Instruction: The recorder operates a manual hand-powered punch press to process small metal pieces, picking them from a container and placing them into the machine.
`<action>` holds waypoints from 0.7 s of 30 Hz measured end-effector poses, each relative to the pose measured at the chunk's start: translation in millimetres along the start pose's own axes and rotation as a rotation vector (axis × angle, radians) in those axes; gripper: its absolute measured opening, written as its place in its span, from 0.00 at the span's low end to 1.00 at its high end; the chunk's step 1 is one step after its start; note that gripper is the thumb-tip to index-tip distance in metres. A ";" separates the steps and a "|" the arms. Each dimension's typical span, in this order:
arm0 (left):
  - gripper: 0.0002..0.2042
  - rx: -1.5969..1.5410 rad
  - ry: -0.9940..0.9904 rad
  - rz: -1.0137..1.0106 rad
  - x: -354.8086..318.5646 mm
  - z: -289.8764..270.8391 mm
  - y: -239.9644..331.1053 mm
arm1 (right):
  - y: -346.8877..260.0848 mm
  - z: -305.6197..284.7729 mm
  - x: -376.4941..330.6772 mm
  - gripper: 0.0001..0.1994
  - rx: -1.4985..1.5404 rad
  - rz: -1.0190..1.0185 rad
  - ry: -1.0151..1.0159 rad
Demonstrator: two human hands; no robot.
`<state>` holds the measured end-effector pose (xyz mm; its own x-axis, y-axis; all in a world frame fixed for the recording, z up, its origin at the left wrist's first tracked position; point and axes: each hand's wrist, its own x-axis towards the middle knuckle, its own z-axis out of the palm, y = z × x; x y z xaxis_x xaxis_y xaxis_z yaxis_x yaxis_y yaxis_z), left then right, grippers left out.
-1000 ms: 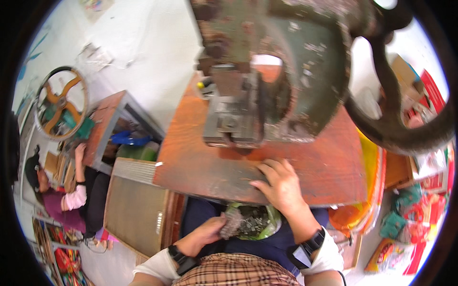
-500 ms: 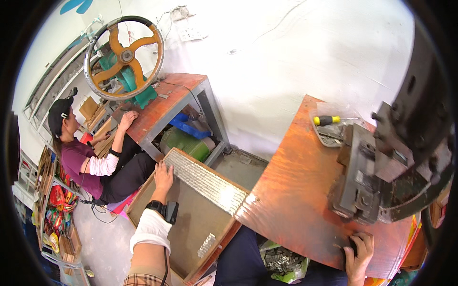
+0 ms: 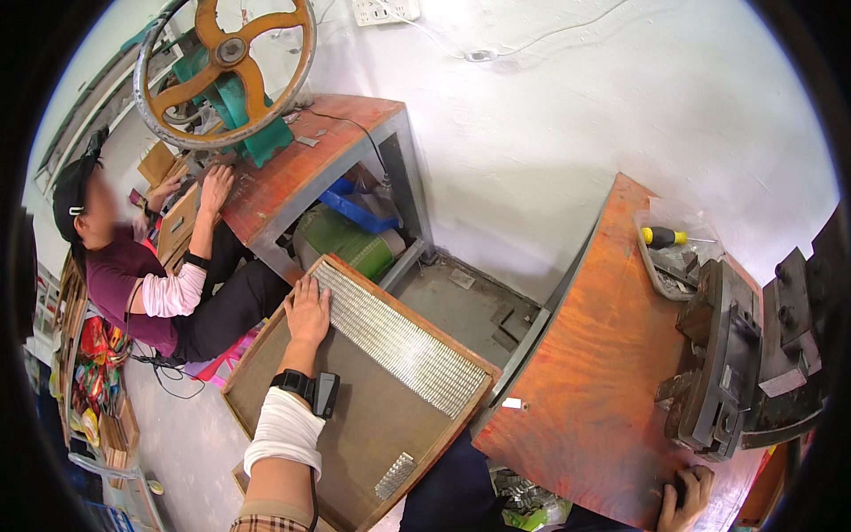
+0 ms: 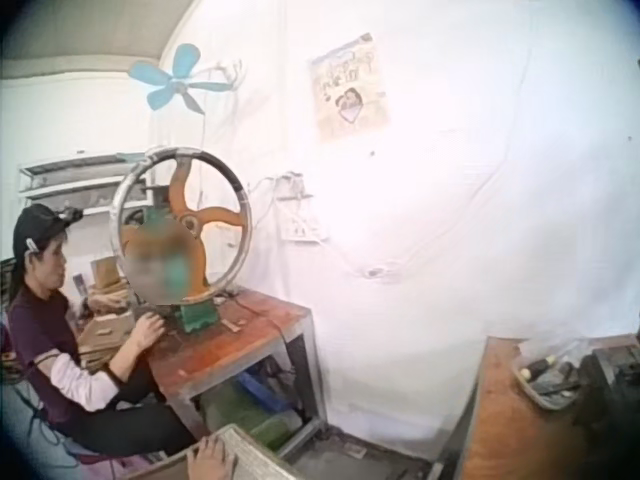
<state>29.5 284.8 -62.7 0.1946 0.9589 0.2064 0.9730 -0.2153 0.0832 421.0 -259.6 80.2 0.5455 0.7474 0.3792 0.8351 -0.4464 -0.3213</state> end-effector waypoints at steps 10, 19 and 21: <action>0.19 -0.104 0.005 -0.085 -30.7 -12.0 -27.6 | -12.8 -9.9 11.4 0.10 -0.098 -0.105 -0.041; 0.30 -0.431 -0.083 0.024 -2.1 -43.5 -72.3 | -15.4 -8.3 14.2 0.09 -0.108 -0.076 -0.043; 0.31 -0.513 -0.145 0.086 -5.1 -48.7 -77.0 | -13.4 -7.7 13.2 0.09 -0.123 -0.092 -0.037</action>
<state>-52.5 287.4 -22.6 0.3213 0.9417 0.1002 0.7744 -0.3222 0.5445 417.6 -247.5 96.2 0.4654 0.8046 0.3688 0.8850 -0.4305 -0.1775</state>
